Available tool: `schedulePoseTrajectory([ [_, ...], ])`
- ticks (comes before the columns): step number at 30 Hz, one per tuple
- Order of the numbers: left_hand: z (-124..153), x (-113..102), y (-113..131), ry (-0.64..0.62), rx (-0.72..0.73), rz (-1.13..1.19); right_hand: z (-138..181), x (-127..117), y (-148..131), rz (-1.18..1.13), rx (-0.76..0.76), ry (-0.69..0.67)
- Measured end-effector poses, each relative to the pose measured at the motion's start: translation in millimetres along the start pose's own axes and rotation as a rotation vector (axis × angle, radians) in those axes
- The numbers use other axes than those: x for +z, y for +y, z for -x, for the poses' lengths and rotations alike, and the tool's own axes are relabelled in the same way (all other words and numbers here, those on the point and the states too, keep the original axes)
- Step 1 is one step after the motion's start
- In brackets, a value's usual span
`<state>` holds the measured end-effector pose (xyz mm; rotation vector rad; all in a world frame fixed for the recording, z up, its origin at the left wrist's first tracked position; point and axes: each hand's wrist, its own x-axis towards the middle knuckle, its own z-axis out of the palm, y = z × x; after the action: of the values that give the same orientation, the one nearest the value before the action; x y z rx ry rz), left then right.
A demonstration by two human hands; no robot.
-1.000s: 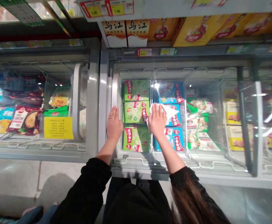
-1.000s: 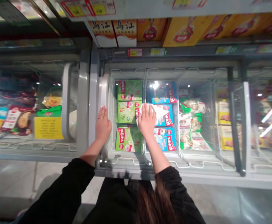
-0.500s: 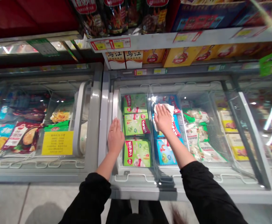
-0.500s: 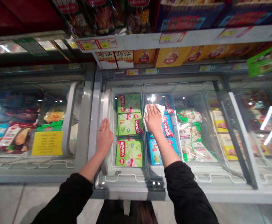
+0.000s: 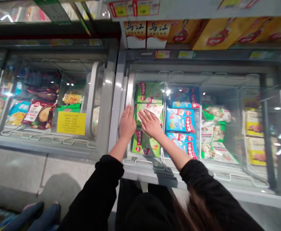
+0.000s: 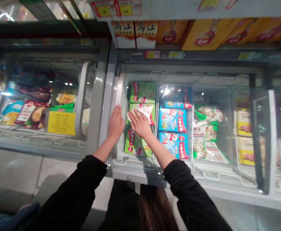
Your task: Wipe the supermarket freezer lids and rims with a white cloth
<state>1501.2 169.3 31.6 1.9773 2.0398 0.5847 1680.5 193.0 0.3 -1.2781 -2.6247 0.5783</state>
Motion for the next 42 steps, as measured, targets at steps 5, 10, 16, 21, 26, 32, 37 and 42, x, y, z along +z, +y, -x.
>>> schedulePoseTrajectory([
  [5,1.2,1.5,-4.6,0.016,0.006,0.081,-49.7,-6.4,23.8,0.016,0.089,0.068],
  [10,28.7,-8.2,-14.4,-0.047,0.076,0.111,1.0,23.2,-32.2,0.052,0.426,0.249],
  [16,127.7,-35.1,-48.1,-0.215,0.207,0.063,102.5,71.1,-124.3,0.056,0.385,0.178],
  [21,178.3,-59.0,-82.4,-0.346,0.311,0.086,107.8,87.9,-152.6,0.096,0.48,0.214],
  [26,176.1,-72.4,-98.0,-0.396,0.391,0.166,40.6,71.0,-134.7,-0.058,0.593,0.36],
  [32,173.5,-83.2,-100.6,-0.354,0.204,0.287,14.9,63.8,-177.4,-0.291,0.685,0.533],
  [37,166.6,-93.4,-111.4,-0.186,-0.109,0.385,11.3,78.1,-213.6,-0.195,0.583,0.394],
  [42,146.8,-112.7,-117.9,-0.131,-0.114,0.37,-51.6,57.1,-167.2,-0.179,0.542,0.35],
])
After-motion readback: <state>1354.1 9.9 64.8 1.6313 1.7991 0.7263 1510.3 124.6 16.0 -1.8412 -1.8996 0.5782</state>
